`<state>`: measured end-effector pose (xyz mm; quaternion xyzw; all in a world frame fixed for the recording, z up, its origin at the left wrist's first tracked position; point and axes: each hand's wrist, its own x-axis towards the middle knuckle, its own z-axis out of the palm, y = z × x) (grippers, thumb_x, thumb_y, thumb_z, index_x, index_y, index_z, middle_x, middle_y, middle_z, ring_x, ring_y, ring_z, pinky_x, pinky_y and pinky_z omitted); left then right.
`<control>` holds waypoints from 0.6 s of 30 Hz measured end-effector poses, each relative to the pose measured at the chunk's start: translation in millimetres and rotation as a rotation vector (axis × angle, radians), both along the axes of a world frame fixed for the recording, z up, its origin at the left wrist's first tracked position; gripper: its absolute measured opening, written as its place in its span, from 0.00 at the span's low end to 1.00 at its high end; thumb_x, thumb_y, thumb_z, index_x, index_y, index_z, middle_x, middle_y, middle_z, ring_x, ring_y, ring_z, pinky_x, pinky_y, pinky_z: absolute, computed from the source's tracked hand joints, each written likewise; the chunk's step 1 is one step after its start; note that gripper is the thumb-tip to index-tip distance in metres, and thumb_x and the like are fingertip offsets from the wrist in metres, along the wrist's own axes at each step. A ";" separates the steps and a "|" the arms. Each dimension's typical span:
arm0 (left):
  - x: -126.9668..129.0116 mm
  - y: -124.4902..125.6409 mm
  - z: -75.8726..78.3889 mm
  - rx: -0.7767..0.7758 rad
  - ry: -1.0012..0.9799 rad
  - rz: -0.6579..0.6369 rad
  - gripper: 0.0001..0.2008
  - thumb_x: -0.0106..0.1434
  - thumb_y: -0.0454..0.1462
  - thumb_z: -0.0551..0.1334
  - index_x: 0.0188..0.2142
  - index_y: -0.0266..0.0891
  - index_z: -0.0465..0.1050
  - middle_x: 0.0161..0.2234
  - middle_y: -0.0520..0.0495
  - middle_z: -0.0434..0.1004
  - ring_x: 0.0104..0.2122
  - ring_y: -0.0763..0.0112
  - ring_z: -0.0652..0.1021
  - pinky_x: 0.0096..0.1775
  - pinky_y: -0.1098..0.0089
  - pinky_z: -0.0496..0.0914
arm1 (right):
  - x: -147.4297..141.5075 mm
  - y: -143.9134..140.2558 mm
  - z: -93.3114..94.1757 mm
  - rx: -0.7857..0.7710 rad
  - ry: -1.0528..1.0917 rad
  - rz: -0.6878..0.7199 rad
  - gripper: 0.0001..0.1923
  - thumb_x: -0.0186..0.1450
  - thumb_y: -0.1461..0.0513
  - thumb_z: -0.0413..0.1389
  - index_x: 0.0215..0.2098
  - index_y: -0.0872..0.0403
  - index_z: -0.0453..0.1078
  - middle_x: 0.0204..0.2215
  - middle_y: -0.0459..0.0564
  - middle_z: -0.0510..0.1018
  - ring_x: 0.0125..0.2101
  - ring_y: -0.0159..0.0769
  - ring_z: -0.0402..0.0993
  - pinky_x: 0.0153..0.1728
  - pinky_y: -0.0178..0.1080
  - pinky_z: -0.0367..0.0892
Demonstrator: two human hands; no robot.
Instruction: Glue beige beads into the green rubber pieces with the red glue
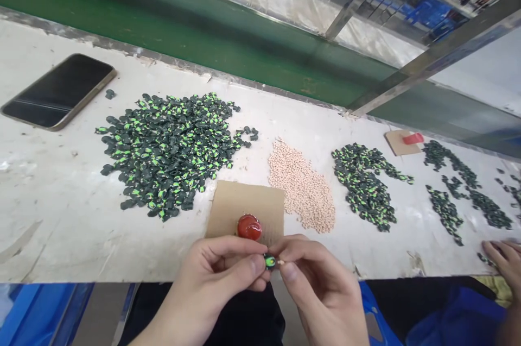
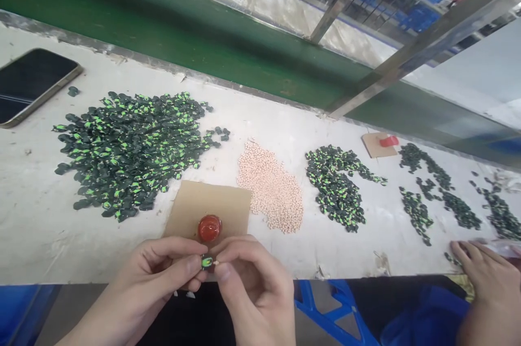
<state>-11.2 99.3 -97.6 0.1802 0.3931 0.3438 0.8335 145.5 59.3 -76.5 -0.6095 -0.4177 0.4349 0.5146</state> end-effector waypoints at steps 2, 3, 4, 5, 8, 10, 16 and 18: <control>-0.3 0.6 2.4 0.018 0.006 -0.007 0.08 0.55 0.45 0.78 0.32 0.47 0.88 0.26 0.50 0.87 0.27 0.74 0.83 0.34 0.80 0.78 | -1.2 0.4 1.5 0.009 0.002 0.003 0.03 0.67 0.58 0.65 0.34 0.45 0.80 0.31 0.47 0.83 0.31 0.36 0.81 0.33 0.34 0.81; -1.1 1.1 4.4 0.028 0.014 -0.019 0.08 0.56 0.45 0.78 0.32 0.47 0.88 0.25 0.51 0.87 0.27 0.74 0.83 0.34 0.80 0.78 | -1.1 1.0 2.6 0.019 -0.004 0.024 0.04 0.67 0.59 0.65 0.34 0.46 0.80 0.31 0.48 0.83 0.31 0.36 0.81 0.32 0.34 0.81; -2.2 1.7 6.8 0.042 0.024 -0.039 0.07 0.56 0.45 0.78 0.33 0.47 0.88 0.25 0.51 0.86 0.27 0.74 0.83 0.35 0.79 0.78 | -0.6 1.8 4.0 0.025 -0.014 0.051 0.04 0.67 0.60 0.64 0.33 0.47 0.80 0.30 0.49 0.83 0.31 0.37 0.81 0.31 0.34 0.81; -3.7 2.3 9.3 0.056 0.042 -0.065 0.06 0.58 0.44 0.77 0.33 0.47 0.88 0.25 0.51 0.86 0.27 0.74 0.83 0.36 0.78 0.78 | 0.4 2.8 5.6 0.026 -0.019 0.075 0.05 0.67 0.61 0.64 0.33 0.48 0.81 0.30 0.50 0.83 0.30 0.37 0.81 0.31 0.34 0.80; -7.7 3.7 17.7 0.095 0.109 -0.134 0.03 0.61 0.41 0.75 0.34 0.46 0.88 0.25 0.51 0.86 0.29 0.72 0.83 0.38 0.75 0.78 | 5.4 7.7 11.5 -0.019 0.008 0.125 0.05 0.66 0.63 0.64 0.31 0.48 0.81 0.29 0.49 0.85 0.29 0.37 0.82 0.30 0.34 0.80; -8.2 5.3 23.8 0.107 0.171 -0.122 0.03 0.60 0.40 0.75 0.32 0.45 0.88 0.24 0.52 0.84 0.28 0.72 0.82 0.36 0.75 0.77 | 9.3 11.7 14.7 -0.062 0.044 0.156 0.05 0.64 0.63 0.66 0.30 0.48 0.82 0.28 0.48 0.85 0.27 0.36 0.82 0.30 0.33 0.80; -2.5 14.8 37.5 0.097 0.241 -0.094 0.07 0.54 0.40 0.78 0.28 0.41 0.85 0.21 0.53 0.81 0.24 0.75 0.78 0.33 0.75 0.75 | 14.3 17.4 14.2 -0.078 0.121 0.201 0.07 0.64 0.63 0.66 0.32 0.43 0.85 0.31 0.48 0.88 0.27 0.37 0.85 0.30 0.33 0.82; -0.4 16.3 37.1 0.111 0.229 -0.101 0.10 0.54 0.41 0.78 0.28 0.39 0.81 0.21 0.54 0.81 0.23 0.76 0.78 0.32 0.77 0.75 | 12.4 15.4 13.1 0.003 0.065 0.185 0.12 0.64 0.65 0.66 0.40 0.39 0.85 0.34 0.47 0.89 0.29 0.38 0.86 0.32 0.34 0.83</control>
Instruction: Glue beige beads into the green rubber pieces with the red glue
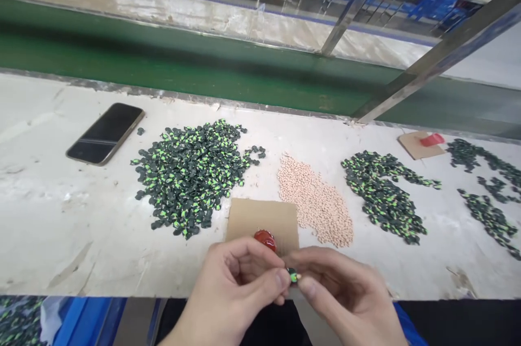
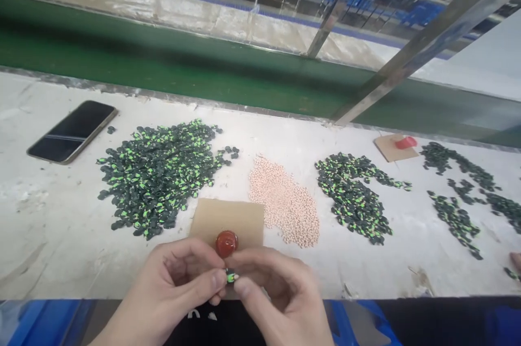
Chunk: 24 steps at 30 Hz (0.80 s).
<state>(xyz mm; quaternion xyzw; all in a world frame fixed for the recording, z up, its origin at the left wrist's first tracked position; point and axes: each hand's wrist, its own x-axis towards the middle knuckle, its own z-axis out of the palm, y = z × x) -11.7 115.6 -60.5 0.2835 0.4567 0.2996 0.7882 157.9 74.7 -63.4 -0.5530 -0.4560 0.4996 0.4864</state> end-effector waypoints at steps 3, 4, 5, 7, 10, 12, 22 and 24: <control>3.7 5.2 -2.9 0.089 -0.006 -0.090 0.14 0.54 0.43 0.77 0.29 0.39 0.76 0.22 0.54 0.81 0.23 0.75 0.80 0.30 0.77 0.76 | 1.6 -3.9 -2.4 0.242 -0.165 -0.013 0.22 0.61 0.69 0.68 0.47 0.37 0.83 0.37 0.46 0.89 0.33 0.39 0.87 0.35 0.35 0.83; 5.2 10.6 -3.3 0.172 0.029 -0.154 0.13 0.57 0.43 0.76 0.32 0.40 0.76 0.24 0.54 0.83 0.24 0.73 0.82 0.29 0.76 0.77 | 5.9 -4.4 -4.9 0.312 -0.230 -0.007 0.22 0.61 0.70 0.68 0.46 0.38 0.84 0.37 0.45 0.89 0.34 0.39 0.87 0.35 0.36 0.83; 7.0 19.1 -3.2 0.322 0.124 -0.245 0.12 0.60 0.43 0.73 0.36 0.40 0.76 0.26 0.53 0.85 0.25 0.72 0.83 0.30 0.76 0.78 | 13.0 -4.2 -8.7 0.364 -0.305 -0.029 0.20 0.61 0.70 0.68 0.44 0.39 0.84 0.37 0.45 0.89 0.34 0.39 0.87 0.35 0.37 0.83; 11.8 46.2 -2.2 0.739 0.449 -0.439 0.11 0.69 0.39 0.66 0.49 0.41 0.76 0.36 0.50 0.88 0.32 0.70 0.86 0.34 0.72 0.81 | 36.4 -0.8 -21.0 0.418 -0.529 -0.178 0.12 0.64 0.65 0.67 0.41 0.41 0.84 0.34 0.45 0.89 0.32 0.40 0.86 0.35 0.39 0.83; 23.8 102.6 -4.5 1.200 0.916 -0.511 0.17 0.71 0.31 0.61 0.58 0.35 0.73 0.59 0.34 0.78 0.55 0.53 0.80 0.54 0.51 0.76 | 88.7 10.7 -46.1 0.438 -0.985 -0.516 0.08 0.67 0.55 0.63 0.35 0.48 0.84 0.31 0.50 0.88 0.30 0.45 0.84 0.33 0.46 0.81; 33.7 136.9 -11.0 1.305 1.022 -0.532 0.17 0.70 0.26 0.60 0.56 0.30 0.74 0.66 0.27 0.67 0.64 0.41 0.70 0.61 0.39 0.66 | 124.9 19.5 -60.8 0.420 -1.114 -0.632 0.14 0.69 0.52 0.60 0.33 0.51 0.84 0.30 0.55 0.87 0.31 0.48 0.82 0.34 0.50 0.78; 26.0 174.7 -27.5 1.353 1.193 -0.707 0.05 0.70 0.36 0.66 0.43 0.36 0.78 0.45 0.45 0.82 0.44 0.61 0.82 0.47 0.55 0.78 | 136.8 23.7 -63.3 0.413 -1.274 -0.415 0.16 0.73 0.55 0.53 0.44 0.54 0.81 0.42 0.61 0.86 0.43 0.53 0.79 0.45 0.55 0.73; 21.9 175.3 -24.8 1.321 1.142 -0.638 0.05 0.70 0.32 0.63 0.41 0.37 0.79 0.44 0.44 0.82 0.43 0.58 0.82 0.46 0.54 0.77 | 117.8 21.6 -57.0 0.405 -1.276 -0.285 0.14 0.72 0.55 0.55 0.46 0.53 0.80 0.43 0.59 0.85 0.43 0.51 0.79 0.45 0.53 0.73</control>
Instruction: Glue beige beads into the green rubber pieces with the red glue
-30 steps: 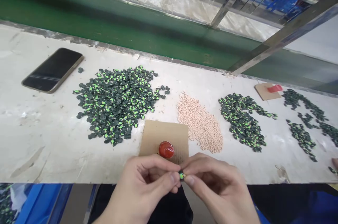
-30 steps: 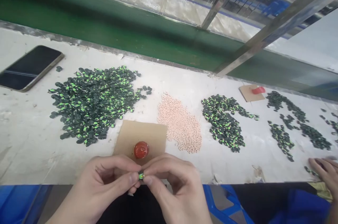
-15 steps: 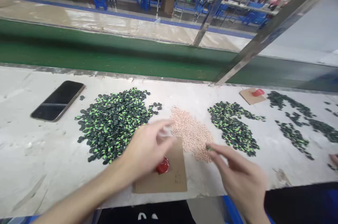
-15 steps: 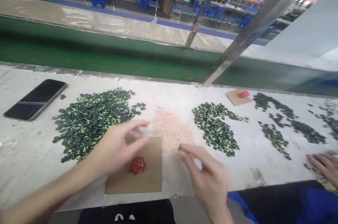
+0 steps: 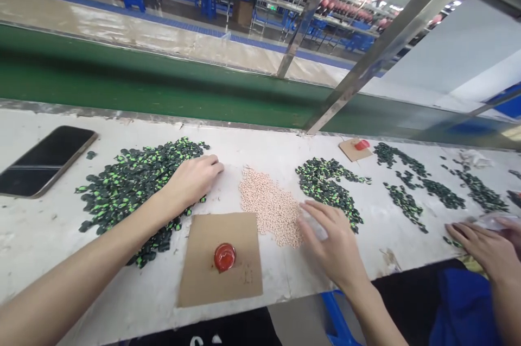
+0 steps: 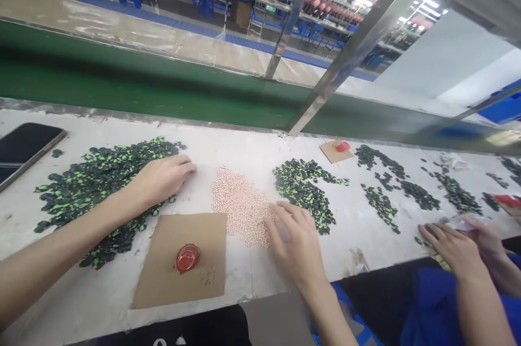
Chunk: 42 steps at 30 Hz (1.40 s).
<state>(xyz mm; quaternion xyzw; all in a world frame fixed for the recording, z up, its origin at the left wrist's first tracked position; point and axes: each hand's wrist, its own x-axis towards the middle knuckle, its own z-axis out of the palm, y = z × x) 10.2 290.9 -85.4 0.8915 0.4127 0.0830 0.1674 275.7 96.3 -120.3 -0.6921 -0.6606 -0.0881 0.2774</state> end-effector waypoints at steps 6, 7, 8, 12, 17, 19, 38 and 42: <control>-7.3 -7.2 15.8 -0.190 -0.418 0.177 0.15 0.66 0.34 0.57 0.47 0.37 0.80 0.48 0.36 0.82 0.47 0.51 0.80 0.51 0.49 0.73 | -32.8 9.6 -0.8 -0.109 -0.014 0.087 0.12 0.72 0.63 0.53 0.44 0.55 0.80 0.36 0.57 0.83 0.36 0.48 0.76 0.40 0.49 0.72; -9.4 -10.9 19.4 -0.268 -0.483 0.198 0.15 0.65 0.36 0.59 0.48 0.37 0.80 0.46 0.37 0.83 0.44 0.53 0.81 0.49 0.51 0.75 | -34.1 11.8 -2.2 -0.103 0.002 0.095 0.13 0.72 0.64 0.52 0.42 0.55 0.80 0.35 0.58 0.83 0.35 0.48 0.76 0.39 0.49 0.72; -11.7 -15.2 22.8 -0.355 -0.541 0.215 0.16 0.64 0.39 0.59 0.48 0.37 0.80 0.43 0.38 0.85 0.40 0.56 0.82 0.46 0.54 0.77 | -34.8 13.8 -3.5 -0.094 0.024 0.105 0.13 0.71 0.65 0.52 0.40 0.55 0.80 0.34 0.58 0.83 0.34 0.48 0.76 0.37 0.49 0.72; -21.5 -33.5 32.7 -0.658 -0.754 0.292 0.18 0.58 0.44 0.63 0.44 0.36 0.81 0.32 0.42 0.85 0.31 0.62 0.83 0.39 0.60 0.80 | -34.4 19.1 -6.3 -0.049 0.146 0.128 0.14 0.69 0.65 0.52 0.34 0.52 0.80 0.32 0.56 0.84 0.30 0.47 0.77 0.34 0.47 0.72; -31.4 -54.3 37.2 -0.809 -0.977 0.410 0.12 0.59 0.46 0.67 0.33 0.39 0.81 0.32 0.45 0.85 0.34 0.66 0.85 0.44 0.66 0.80 | -34.1 21.1 -0.7 -0.063 0.299 0.077 0.11 0.66 0.63 0.55 0.32 0.50 0.81 0.31 0.54 0.86 0.32 0.48 0.81 0.35 0.48 0.74; -34.6 -62.8 36.0 -0.813 -1.028 0.452 0.11 0.60 0.46 0.70 0.32 0.41 0.81 0.32 0.48 0.84 0.33 0.69 0.84 0.43 0.70 0.79 | -34.1 20.3 4.6 -0.072 0.375 0.037 0.11 0.64 0.62 0.56 0.31 0.50 0.82 0.31 0.54 0.87 0.32 0.49 0.82 0.36 0.50 0.75; 0.1 -159.1 15.2 0.123 -0.644 -0.103 0.12 0.69 0.26 0.57 0.42 0.39 0.78 0.31 0.44 0.86 0.27 0.63 0.85 0.32 0.70 0.79 | -105.3 -21.0 40.3 -0.103 1.488 0.115 0.03 0.60 0.57 0.72 0.34 0.43 0.86 0.25 0.47 0.87 0.26 0.35 0.85 0.31 0.31 0.81; -2.7 -156.6 18.0 -0.002 -0.678 -0.055 0.13 0.69 0.26 0.56 0.37 0.38 0.79 0.28 0.45 0.82 0.25 0.65 0.82 0.28 0.70 0.75 | -113.7 -23.0 44.6 -0.126 1.295 0.065 0.02 0.61 0.60 0.70 0.33 0.44 0.86 0.26 0.48 0.87 0.27 0.40 0.86 0.31 0.35 0.83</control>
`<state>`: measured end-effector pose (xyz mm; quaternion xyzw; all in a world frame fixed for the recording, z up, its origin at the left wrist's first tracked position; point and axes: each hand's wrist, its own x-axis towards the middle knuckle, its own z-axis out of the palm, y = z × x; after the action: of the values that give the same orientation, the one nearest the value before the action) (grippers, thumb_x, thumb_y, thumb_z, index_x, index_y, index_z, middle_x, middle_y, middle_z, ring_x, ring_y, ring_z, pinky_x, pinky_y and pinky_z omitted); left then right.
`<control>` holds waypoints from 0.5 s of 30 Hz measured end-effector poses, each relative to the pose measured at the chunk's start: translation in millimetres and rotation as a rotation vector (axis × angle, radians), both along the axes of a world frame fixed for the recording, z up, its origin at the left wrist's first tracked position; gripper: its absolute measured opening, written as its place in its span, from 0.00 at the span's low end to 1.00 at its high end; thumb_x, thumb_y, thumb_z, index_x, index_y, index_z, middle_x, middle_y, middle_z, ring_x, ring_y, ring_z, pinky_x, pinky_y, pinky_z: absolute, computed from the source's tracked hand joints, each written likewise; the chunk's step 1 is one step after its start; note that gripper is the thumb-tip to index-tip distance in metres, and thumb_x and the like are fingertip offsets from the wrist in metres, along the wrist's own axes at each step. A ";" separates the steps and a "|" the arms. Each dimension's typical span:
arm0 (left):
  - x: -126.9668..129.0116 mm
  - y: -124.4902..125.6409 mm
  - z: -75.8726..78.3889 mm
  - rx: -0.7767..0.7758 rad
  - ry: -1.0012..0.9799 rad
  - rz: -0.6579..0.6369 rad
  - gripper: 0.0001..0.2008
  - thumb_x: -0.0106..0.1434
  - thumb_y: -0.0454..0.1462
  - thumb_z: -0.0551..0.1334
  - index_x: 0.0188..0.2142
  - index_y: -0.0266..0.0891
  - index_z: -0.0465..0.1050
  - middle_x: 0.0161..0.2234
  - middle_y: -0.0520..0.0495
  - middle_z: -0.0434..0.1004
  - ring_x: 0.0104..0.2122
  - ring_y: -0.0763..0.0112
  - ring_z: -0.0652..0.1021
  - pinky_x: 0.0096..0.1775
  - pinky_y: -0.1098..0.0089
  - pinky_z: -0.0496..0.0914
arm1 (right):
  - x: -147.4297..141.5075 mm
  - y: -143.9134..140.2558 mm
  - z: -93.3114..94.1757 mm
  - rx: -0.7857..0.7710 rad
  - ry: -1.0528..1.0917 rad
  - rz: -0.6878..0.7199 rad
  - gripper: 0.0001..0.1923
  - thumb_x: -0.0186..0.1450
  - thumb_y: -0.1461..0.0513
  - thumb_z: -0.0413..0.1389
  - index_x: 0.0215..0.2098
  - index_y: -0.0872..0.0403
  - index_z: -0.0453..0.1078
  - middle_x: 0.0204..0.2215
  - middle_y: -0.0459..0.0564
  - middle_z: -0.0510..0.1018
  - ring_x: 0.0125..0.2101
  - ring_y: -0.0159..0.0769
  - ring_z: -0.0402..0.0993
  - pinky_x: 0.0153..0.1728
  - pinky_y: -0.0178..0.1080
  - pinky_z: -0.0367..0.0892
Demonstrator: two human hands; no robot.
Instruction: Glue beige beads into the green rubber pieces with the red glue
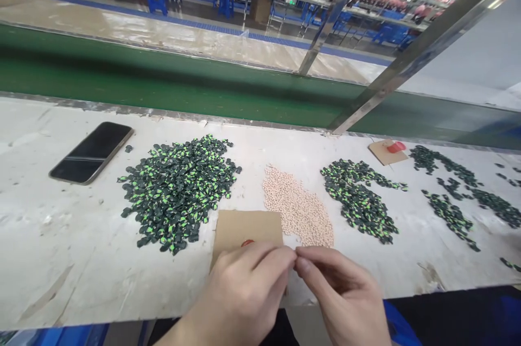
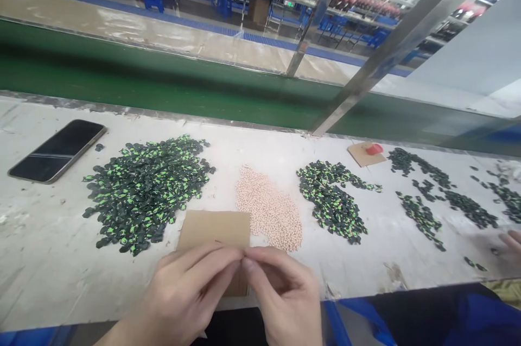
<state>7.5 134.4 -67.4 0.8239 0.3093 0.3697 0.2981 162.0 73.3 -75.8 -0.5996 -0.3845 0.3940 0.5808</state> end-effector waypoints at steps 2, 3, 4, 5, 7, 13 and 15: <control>-0.5 -1.0 2.2 -0.249 -0.101 0.001 0.12 0.70 0.30 0.57 0.36 0.39 0.79 0.28 0.46 0.80 0.25 0.68 0.79 0.28 0.71 0.73 | -3.9 -2.5 2.2 -0.016 -0.040 -0.048 0.02 0.62 0.60 0.69 0.32 0.44 0.86 0.28 0.48 0.87 0.29 0.40 0.86 0.32 0.35 0.83; -0.6 -2.0 3.0 -0.432 -0.159 0.010 0.11 0.70 0.32 0.59 0.35 0.40 0.79 0.27 0.48 0.79 0.24 0.69 0.78 0.28 0.71 0.72 | -5.0 -3.5 2.7 -0.012 -0.042 -0.063 0.02 0.62 0.59 0.69 0.32 0.43 0.85 0.29 0.47 0.87 0.29 0.39 0.85 0.31 0.34 0.82; -0.7 -3.3 3.6 -0.638 -0.214 0.019 0.09 0.69 0.35 0.60 0.33 0.41 0.79 0.25 0.50 0.77 0.23 0.70 0.76 0.27 0.72 0.71 | -5.3 -4.2 2.8 -0.005 -0.039 -0.052 0.03 0.63 0.60 0.69 0.33 0.43 0.85 0.29 0.47 0.87 0.29 0.38 0.85 0.31 0.33 0.82; -0.8 -4.6 3.7 -0.844 -0.265 0.028 0.08 0.67 0.38 0.63 0.32 0.41 0.79 0.23 0.52 0.75 0.22 0.72 0.74 0.26 0.73 0.69 | -4.6 -4.3 2.4 0.003 -0.034 -0.004 0.04 0.63 0.60 0.68 0.33 0.42 0.85 0.29 0.46 0.86 0.29 0.37 0.85 0.30 0.32 0.81; -1.6 -6.3 3.1 -1.170 -0.364 0.010 0.09 0.62 0.41 0.67 0.28 0.41 0.77 0.19 0.56 0.68 0.19 0.76 0.70 0.22 0.76 0.65 | -1.1 -3.7 0.7 0.025 -0.011 0.133 0.05 0.64 0.62 0.68 0.35 0.42 0.84 0.28 0.46 0.86 0.28 0.37 0.84 0.29 0.32 0.81; -11.6 -1.6 8.4 -1.464 -0.377 -0.096 0.12 0.53 0.45 0.70 0.25 0.39 0.74 0.19 0.56 0.69 0.15 0.80 0.66 0.17 0.79 0.59 | 4.5 -2.3 5.9 0.059 -0.116 0.317 0.08 0.67 0.66 0.64 0.36 0.44 0.81 0.28 0.46 0.83 0.28 0.37 0.82 0.29 0.34 0.79; -16.6 -1.2 12.7 -1.509 -0.309 -0.098 0.12 0.51 0.44 0.69 0.24 0.39 0.74 0.19 0.55 0.70 0.15 0.80 0.67 0.18 0.79 0.59 | 3.4 -3.4 12.5 0.102 -0.257 0.381 0.10 0.66 0.68 0.62 0.37 0.45 0.79 0.28 0.46 0.82 0.28 0.37 0.81 0.29 0.35 0.78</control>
<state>-9.1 133.1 -54.7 0.3493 0.3956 0.1561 0.8349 165.4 69.9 -63.3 -0.5314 -0.5810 0.3968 0.4719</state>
